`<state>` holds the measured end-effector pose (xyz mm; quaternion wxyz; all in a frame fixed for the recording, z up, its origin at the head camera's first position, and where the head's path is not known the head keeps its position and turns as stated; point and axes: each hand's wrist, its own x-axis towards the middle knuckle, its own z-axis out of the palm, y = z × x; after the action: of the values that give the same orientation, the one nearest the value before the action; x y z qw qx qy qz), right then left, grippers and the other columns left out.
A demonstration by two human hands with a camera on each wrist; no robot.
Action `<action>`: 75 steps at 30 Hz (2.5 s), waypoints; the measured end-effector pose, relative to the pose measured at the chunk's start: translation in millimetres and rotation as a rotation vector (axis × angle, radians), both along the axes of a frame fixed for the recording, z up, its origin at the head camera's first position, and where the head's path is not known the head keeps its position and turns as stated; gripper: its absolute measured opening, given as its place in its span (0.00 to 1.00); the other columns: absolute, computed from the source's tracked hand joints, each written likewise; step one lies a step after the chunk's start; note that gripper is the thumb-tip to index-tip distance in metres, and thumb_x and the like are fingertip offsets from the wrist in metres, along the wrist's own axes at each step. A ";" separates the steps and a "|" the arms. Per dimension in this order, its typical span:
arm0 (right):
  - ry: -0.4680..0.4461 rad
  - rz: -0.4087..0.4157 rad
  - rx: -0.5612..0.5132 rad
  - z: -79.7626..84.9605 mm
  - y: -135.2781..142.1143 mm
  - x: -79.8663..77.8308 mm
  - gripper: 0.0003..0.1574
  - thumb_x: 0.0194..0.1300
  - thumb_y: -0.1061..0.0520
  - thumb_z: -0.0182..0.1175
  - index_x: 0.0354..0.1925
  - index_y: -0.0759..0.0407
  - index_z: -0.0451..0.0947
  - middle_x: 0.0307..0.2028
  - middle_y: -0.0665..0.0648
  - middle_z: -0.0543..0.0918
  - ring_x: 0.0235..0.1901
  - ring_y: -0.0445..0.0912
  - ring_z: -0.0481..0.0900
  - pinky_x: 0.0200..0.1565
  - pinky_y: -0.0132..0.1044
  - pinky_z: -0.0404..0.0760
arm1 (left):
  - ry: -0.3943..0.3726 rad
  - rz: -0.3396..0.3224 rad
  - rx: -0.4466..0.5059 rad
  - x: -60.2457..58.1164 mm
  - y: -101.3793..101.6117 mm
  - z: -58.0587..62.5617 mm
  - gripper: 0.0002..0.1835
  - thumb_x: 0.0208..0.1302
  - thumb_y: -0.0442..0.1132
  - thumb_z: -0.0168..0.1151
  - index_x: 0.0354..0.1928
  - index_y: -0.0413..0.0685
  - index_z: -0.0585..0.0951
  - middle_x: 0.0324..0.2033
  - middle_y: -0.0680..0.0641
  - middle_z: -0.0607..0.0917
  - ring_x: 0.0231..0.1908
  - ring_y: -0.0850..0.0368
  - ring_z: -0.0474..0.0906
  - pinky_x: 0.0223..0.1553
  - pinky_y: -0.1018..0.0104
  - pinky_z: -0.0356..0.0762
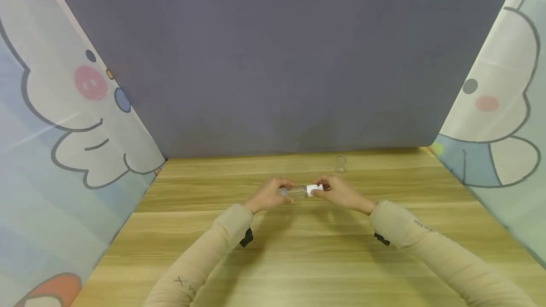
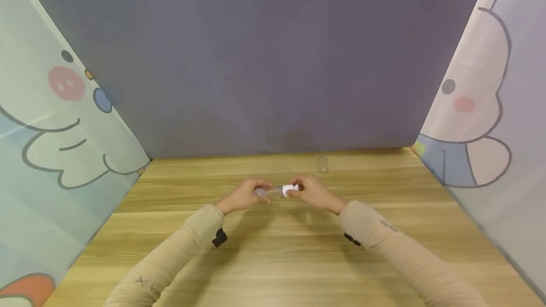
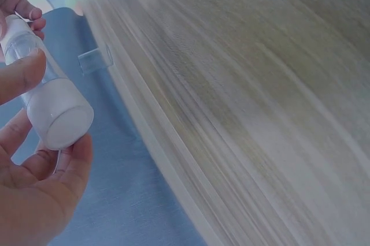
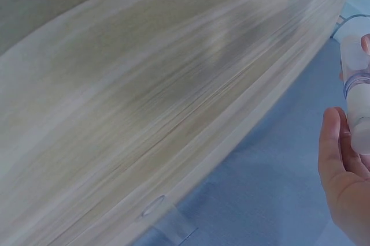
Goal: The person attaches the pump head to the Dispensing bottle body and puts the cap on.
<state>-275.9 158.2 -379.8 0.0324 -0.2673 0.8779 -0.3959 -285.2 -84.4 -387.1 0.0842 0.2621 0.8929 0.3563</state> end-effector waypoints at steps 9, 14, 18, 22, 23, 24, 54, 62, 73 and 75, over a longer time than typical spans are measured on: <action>-0.010 0.015 0.004 -1.1 0.4 -6.1 0.22 0.70 0.58 0.62 0.53 0.76 0.77 0.38 0.60 0.82 0.37 0.49 0.80 0.34 0.37 0.80 | -0.004 0.019 0.000 -1.2 0.8 -1.6 0.23 0.64 0.31 0.69 0.61 0.36 0.79 0.55 0.38 0.81 0.54 0.43 0.78 0.51 0.55 0.80; -0.014 0.002 0.017 -0.1 3.1 -9.9 0.25 0.71 0.57 0.61 0.56 0.77 0.75 0.45 0.66 0.83 0.44 0.56 0.82 0.42 0.46 0.84 | 0.014 0.020 -0.009 -4.3 3.7 -0.3 0.23 0.63 0.31 0.69 0.61 0.36 0.79 0.55 0.37 0.82 0.53 0.43 0.79 0.51 0.55 0.80; -0.010 0.002 0.020 -1.3 5.4 -11.9 0.26 0.70 0.57 0.62 0.56 0.77 0.75 0.48 0.70 0.82 0.47 0.60 0.82 0.46 0.49 0.84 | 0.016 0.019 -0.019 -6.9 5.3 -0.3 0.23 0.63 0.31 0.70 0.60 0.36 0.80 0.54 0.38 0.82 0.51 0.44 0.79 0.49 0.57 0.80; -0.028 0.019 -0.026 -1.8 7.8 -13.3 0.27 0.68 0.59 0.66 0.57 0.78 0.74 0.50 0.71 0.80 0.49 0.63 0.81 0.48 0.49 0.84 | 0.000 0.026 -0.019 -7.8 6.1 0.3 0.23 0.63 0.31 0.69 0.60 0.36 0.79 0.54 0.38 0.82 0.50 0.46 0.79 0.48 0.58 0.81; -0.032 0.025 -0.039 -2.0 8.4 -13.8 0.27 0.67 0.60 0.67 0.57 0.78 0.74 0.51 0.71 0.80 0.50 0.63 0.80 0.49 0.49 0.83 | -0.004 0.028 -0.014 -8.0 6.2 0.4 0.23 0.63 0.31 0.69 0.60 0.36 0.79 0.54 0.38 0.82 0.50 0.46 0.80 0.48 0.58 0.81; -0.033 0.030 -0.051 -2.2 9.0 -14.4 0.27 0.66 0.61 0.67 0.57 0.78 0.74 0.51 0.72 0.79 0.50 0.64 0.80 0.50 0.50 0.83 | -0.006 0.030 -0.009 -8.3 6.4 0.4 0.23 0.63 0.31 0.69 0.61 0.36 0.79 0.54 0.37 0.82 0.49 0.46 0.80 0.47 0.59 0.81; 0.021 0.055 -0.061 0.2 13.2 -18.6 0.19 0.65 0.66 0.67 0.51 0.75 0.79 0.48 0.69 0.82 0.46 0.60 0.82 0.49 0.49 0.83 | -0.009 0.053 -0.007 -12.7 10.8 1.7 0.23 0.63 0.31 0.70 0.61 0.37 0.80 0.56 0.39 0.82 0.53 0.45 0.78 0.50 0.57 0.80; 0.040 0.063 -0.051 -1.7 11.0 -18.4 0.18 0.66 0.65 0.67 0.51 0.76 0.80 0.46 0.68 0.83 0.44 0.56 0.82 0.49 0.48 0.84 | 0.010 0.043 -0.002 -13.5 7.7 -3.5 0.23 0.64 0.31 0.69 0.61 0.38 0.80 0.56 0.39 0.82 0.55 0.44 0.78 0.51 0.56 0.80; 0.016 0.053 -0.033 -3.2 8.3 -16.0 0.20 0.69 0.61 0.64 0.53 0.75 0.79 0.45 0.66 0.83 0.43 0.57 0.83 0.44 0.46 0.85 | 0.015 0.043 -0.018 -11.7 4.4 -1.2 0.23 0.62 0.30 0.70 0.60 0.37 0.80 0.55 0.40 0.82 0.54 0.44 0.78 0.53 0.54 0.79; 0.018 0.050 -0.029 -3.3 8.3 -16.0 0.20 0.70 0.60 0.63 0.53 0.75 0.79 0.44 0.65 0.83 0.43 0.57 0.83 0.42 0.45 0.85 | 0.016 0.038 -0.013 -11.2 4.0 -0.2 0.23 0.62 0.30 0.70 0.60 0.36 0.80 0.54 0.39 0.82 0.53 0.43 0.79 0.52 0.54 0.79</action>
<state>-291.9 166.6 -383.1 0.0308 -0.2933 0.8654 -0.4052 -296.3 -80.4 -387.4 0.0719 0.2472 0.9007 0.3500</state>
